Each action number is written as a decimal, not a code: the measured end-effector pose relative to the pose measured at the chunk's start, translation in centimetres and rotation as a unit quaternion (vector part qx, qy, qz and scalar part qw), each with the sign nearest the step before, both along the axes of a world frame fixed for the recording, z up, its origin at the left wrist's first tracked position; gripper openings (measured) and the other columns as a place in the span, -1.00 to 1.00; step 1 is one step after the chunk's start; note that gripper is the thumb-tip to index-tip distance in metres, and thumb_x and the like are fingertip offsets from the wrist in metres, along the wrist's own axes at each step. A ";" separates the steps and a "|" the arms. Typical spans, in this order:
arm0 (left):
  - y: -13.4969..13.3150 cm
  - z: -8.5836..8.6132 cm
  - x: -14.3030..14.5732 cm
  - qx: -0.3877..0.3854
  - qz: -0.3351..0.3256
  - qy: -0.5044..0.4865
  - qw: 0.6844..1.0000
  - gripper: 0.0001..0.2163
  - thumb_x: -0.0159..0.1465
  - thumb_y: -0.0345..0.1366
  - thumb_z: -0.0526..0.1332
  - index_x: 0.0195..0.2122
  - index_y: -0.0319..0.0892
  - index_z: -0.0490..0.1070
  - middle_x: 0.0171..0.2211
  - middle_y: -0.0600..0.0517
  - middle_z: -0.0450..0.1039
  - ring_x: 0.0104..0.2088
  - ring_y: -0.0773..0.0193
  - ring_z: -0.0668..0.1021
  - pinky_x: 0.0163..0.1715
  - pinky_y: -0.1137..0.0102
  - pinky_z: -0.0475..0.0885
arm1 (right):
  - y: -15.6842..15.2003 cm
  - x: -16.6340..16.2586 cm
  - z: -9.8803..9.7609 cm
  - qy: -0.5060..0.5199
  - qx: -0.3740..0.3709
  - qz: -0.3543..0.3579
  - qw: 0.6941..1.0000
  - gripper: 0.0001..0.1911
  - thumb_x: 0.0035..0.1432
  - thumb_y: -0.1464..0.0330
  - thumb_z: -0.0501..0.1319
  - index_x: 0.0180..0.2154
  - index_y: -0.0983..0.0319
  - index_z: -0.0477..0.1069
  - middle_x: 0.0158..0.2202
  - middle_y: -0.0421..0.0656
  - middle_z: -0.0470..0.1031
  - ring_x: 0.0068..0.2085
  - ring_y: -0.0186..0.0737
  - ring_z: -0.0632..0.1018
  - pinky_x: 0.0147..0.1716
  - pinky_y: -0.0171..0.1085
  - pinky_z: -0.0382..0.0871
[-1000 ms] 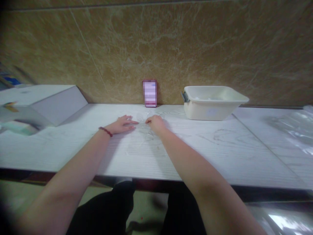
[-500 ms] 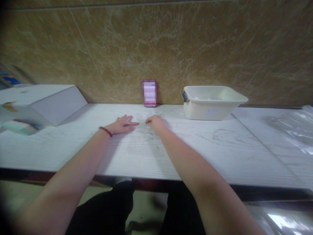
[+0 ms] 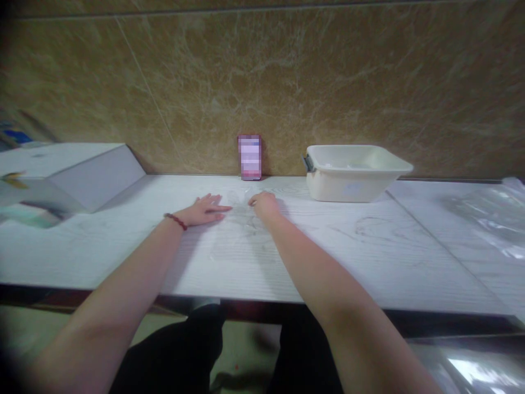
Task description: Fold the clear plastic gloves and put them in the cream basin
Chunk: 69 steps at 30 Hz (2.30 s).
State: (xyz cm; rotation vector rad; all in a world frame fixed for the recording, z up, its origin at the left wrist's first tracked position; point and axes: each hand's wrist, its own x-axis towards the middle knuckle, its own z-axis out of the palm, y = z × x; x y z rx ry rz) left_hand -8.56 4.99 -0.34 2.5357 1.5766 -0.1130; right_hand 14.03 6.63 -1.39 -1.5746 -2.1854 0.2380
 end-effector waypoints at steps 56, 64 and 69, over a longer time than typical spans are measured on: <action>0.1 0.3 -0.2 0.063 0.029 -0.123 0.990 -0.49 0.16 0.03 -0.19 0.00 -0.13 0.23 0.07 0.02 0.12 0.09 0.24 0.13 0.06 0.38 -0.03 | -0.7 1.2 2.0 0.001 0.049 -0.029 0.998 -0.76 -0.02 0.25 0.13 -0.25 0.12 0.41 -0.25 -0.13 0.41 -0.12 -0.21 0.33 -0.12 -0.19 0.05; 0.5 0.1 -0.4 0.094 -0.005 -0.128 0.987 -0.51 0.18 -0.01 -0.18 -0.01 -0.17 0.25 0.04 0.00 0.18 0.06 0.28 0.19 0.04 0.42 0.03 | -2.8 0.9 6.5 0.014 0.073 0.006 0.997 -0.74 0.01 0.30 0.09 -0.23 0.19 0.40 -0.22 -0.16 0.43 -0.14 -0.23 0.37 -0.11 -0.23 0.11; 0.5 0.0 -0.3 0.098 -0.026 -0.129 0.987 -0.51 0.18 -0.03 -0.17 -0.02 -0.20 0.25 0.03 -0.02 0.20 0.06 0.27 0.19 0.04 0.40 0.03 | -6.6 1.1 7.5 -0.093 0.099 0.134 0.982 -0.71 0.06 0.28 0.04 -0.22 0.23 0.40 -0.22 -0.09 0.42 -0.16 -0.19 0.36 -0.14 -0.22 0.13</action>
